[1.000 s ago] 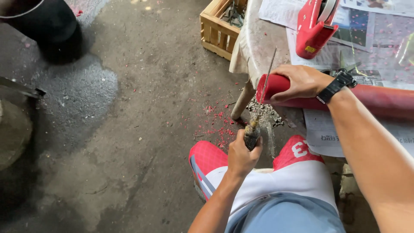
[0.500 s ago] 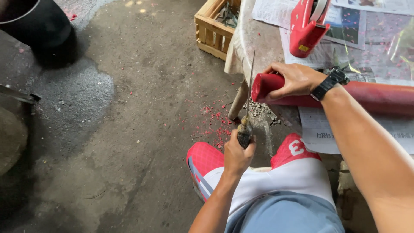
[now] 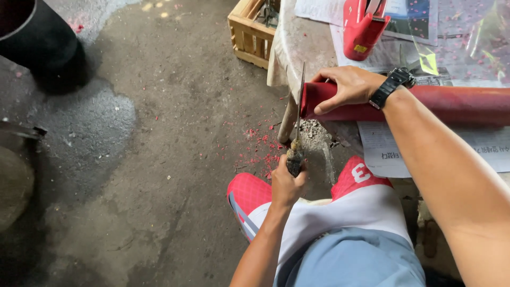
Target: Trimming the end of a red cylindrical food item with a knife and wrapping it in clear plastic film secured with tape.
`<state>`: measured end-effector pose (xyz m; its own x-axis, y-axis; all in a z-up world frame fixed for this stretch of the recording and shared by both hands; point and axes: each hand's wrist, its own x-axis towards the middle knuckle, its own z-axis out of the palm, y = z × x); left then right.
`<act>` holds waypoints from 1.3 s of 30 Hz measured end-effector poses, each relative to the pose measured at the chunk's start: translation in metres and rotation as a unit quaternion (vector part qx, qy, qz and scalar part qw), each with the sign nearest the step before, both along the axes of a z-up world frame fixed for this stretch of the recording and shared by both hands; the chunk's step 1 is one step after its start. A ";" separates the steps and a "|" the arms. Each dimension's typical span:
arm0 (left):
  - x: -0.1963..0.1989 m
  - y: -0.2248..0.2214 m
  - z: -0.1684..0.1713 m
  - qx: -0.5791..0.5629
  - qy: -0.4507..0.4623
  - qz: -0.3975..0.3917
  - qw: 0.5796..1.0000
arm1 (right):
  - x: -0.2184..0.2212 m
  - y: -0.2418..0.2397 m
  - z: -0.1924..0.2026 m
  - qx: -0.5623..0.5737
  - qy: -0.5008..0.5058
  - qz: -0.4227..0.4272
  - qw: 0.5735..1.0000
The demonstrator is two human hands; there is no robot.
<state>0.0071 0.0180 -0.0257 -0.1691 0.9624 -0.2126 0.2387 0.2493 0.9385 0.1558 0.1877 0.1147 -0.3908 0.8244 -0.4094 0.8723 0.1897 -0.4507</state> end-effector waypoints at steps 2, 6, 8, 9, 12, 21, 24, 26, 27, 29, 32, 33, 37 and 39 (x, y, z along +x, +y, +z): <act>-0.001 0.000 0.003 0.002 0.003 -0.002 1.000 | 0.001 0.006 -0.001 -0.006 0.008 -0.001 1.000; -0.001 0.008 -0.012 -0.013 0.018 -0.002 1.000 | 0.007 0.013 -0.008 -0.016 0.021 -0.006 1.000; -0.004 0.011 -0.007 0.005 0.026 0.007 1.000 | 0.008 0.016 -0.007 -0.022 0.024 -0.008 0.999; -0.005 0.009 -0.003 0.019 0.031 0.018 0.999 | 0.008 0.016 -0.005 -0.032 0.024 -0.007 0.999; -0.001 0.010 0.015 0.048 0.027 0.059 0.997 | 0.006 0.015 0.002 -0.063 0.041 -0.006 0.997; -0.005 0.021 -0.008 -0.002 0.071 -0.027 0.997 | -0.001 0.015 0.010 -0.047 -0.023 0.024 0.998; -0.005 0.012 0.007 0.060 0.060 -0.007 0.996 | -0.005 0.013 0.016 -0.069 -0.028 -0.004 0.997; -0.003 0.008 0.021 0.055 0.047 0.002 0.997 | -0.002 0.013 0.009 -0.073 -0.019 -0.002 0.997; -0.003 0.012 0.031 0.065 0.034 0.012 0.997 | -0.002 0.018 0.010 -0.062 -0.009 -0.001 0.998; -0.004 0.018 0.018 0.039 0.041 -0.007 0.998 | -0.003 0.016 0.011 -0.065 -0.008 0.002 0.998; -0.009 0.021 0.003 0.011 0.059 -0.027 0.998 | -0.004 0.016 0.011 -0.065 -0.011 0.008 0.998; -0.010 0.022 -0.002 0.007 0.071 -0.031 0.997 | -0.002 0.016 0.011 -0.062 -0.017 0.010 0.998; -0.005 0.011 0.027 0.060 0.032 0.004 0.998 | -0.001 0.018 0.007 -0.088 -0.004 -0.016 0.996; -0.004 0.013 0.029 0.040 0.023 0.001 0.999 | -0.004 0.018 0.012 -0.079 -0.015 -0.010 0.997</act>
